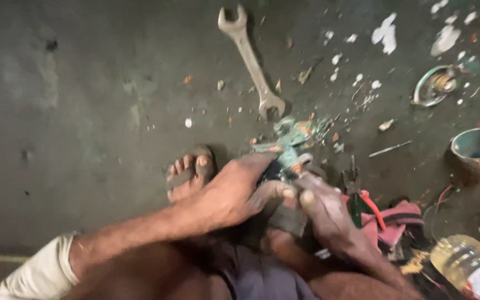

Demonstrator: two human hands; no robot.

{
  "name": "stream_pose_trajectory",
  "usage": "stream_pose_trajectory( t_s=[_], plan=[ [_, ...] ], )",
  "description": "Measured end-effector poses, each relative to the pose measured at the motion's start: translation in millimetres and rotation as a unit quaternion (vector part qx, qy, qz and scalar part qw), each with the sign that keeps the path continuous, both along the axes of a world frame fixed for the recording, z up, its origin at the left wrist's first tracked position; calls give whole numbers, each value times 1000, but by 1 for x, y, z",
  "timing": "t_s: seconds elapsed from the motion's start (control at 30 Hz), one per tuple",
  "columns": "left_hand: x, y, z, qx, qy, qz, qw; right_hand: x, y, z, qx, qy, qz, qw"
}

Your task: The person sits on the floor disassembling a corroded brass valve. They unscrew parts with a screwdriver, pull components apart by hand, use pliers on a fitting, and manipulate the valve body and small internal pieces while handling debris.

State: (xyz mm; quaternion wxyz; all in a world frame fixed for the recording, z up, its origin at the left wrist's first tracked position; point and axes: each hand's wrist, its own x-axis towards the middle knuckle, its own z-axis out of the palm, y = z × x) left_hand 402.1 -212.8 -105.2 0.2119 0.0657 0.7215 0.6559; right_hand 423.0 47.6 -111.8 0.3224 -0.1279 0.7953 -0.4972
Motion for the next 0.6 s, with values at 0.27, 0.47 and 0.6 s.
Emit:
stream_pose_trajectory(
  t_s=[0.27,0.47,0.6],
  plan=[
    [2,-11,-6,19,-21,-16,999,20,-3,-28,-111,-336,-180,918],
    [-1,-15,0,-19,-60,-24,998,18,-25,-21,-38,-71,-180,980],
    [-3,-11,6,-56,-114,-35,991,7,-37,-3,99,157,-110,977]
  ],
)
